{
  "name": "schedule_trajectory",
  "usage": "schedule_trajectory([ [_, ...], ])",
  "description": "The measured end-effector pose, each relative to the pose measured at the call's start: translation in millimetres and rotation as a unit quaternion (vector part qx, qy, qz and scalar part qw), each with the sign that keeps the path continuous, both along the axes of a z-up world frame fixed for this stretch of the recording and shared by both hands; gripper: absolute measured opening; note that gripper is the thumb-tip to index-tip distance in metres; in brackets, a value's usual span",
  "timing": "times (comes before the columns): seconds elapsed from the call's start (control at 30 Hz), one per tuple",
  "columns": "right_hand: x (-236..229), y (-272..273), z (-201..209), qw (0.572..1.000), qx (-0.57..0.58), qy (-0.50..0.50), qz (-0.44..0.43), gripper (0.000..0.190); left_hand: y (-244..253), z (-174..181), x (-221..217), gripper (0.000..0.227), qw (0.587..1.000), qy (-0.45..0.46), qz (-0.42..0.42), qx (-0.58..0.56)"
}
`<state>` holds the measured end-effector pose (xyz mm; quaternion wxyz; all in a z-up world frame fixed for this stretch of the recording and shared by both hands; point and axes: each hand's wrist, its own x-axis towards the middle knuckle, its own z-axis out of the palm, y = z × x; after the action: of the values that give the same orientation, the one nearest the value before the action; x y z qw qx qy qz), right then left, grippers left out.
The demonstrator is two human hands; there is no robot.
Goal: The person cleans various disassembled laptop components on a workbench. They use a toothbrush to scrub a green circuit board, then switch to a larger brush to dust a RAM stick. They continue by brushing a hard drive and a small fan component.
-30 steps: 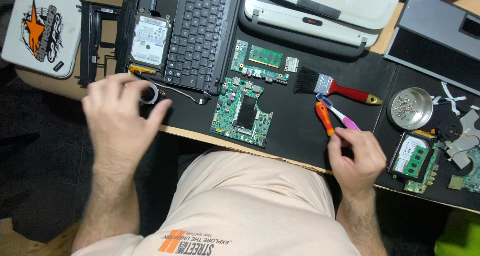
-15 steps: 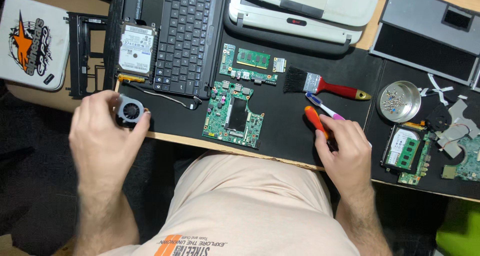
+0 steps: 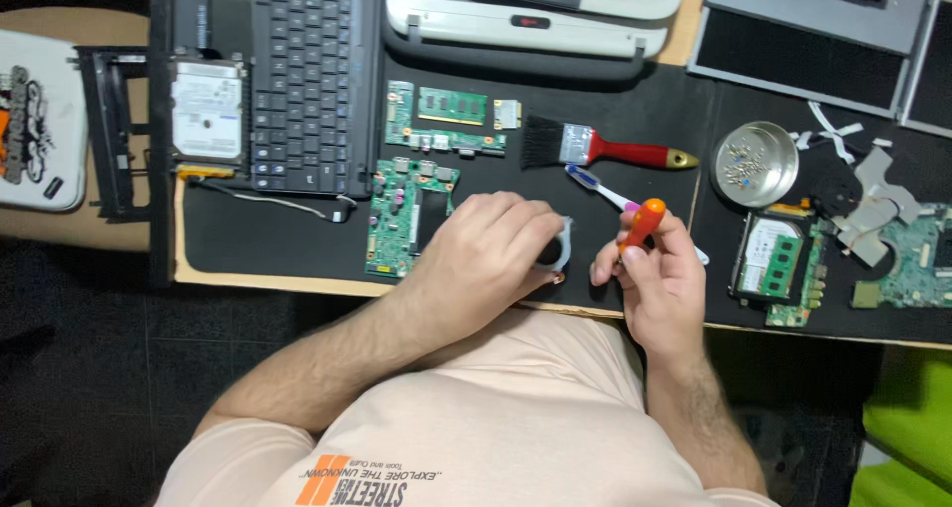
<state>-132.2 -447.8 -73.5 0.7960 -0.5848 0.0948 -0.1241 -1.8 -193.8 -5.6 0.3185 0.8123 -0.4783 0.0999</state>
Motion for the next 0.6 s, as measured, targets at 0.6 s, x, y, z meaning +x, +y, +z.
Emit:
schedule_trajectory([
  [0.6,7,0,-8,0.998,0.020,-0.038,-0.052,0.043,-3,8,-16,0.053,0.995,-0.053,0.034,0.073],
])
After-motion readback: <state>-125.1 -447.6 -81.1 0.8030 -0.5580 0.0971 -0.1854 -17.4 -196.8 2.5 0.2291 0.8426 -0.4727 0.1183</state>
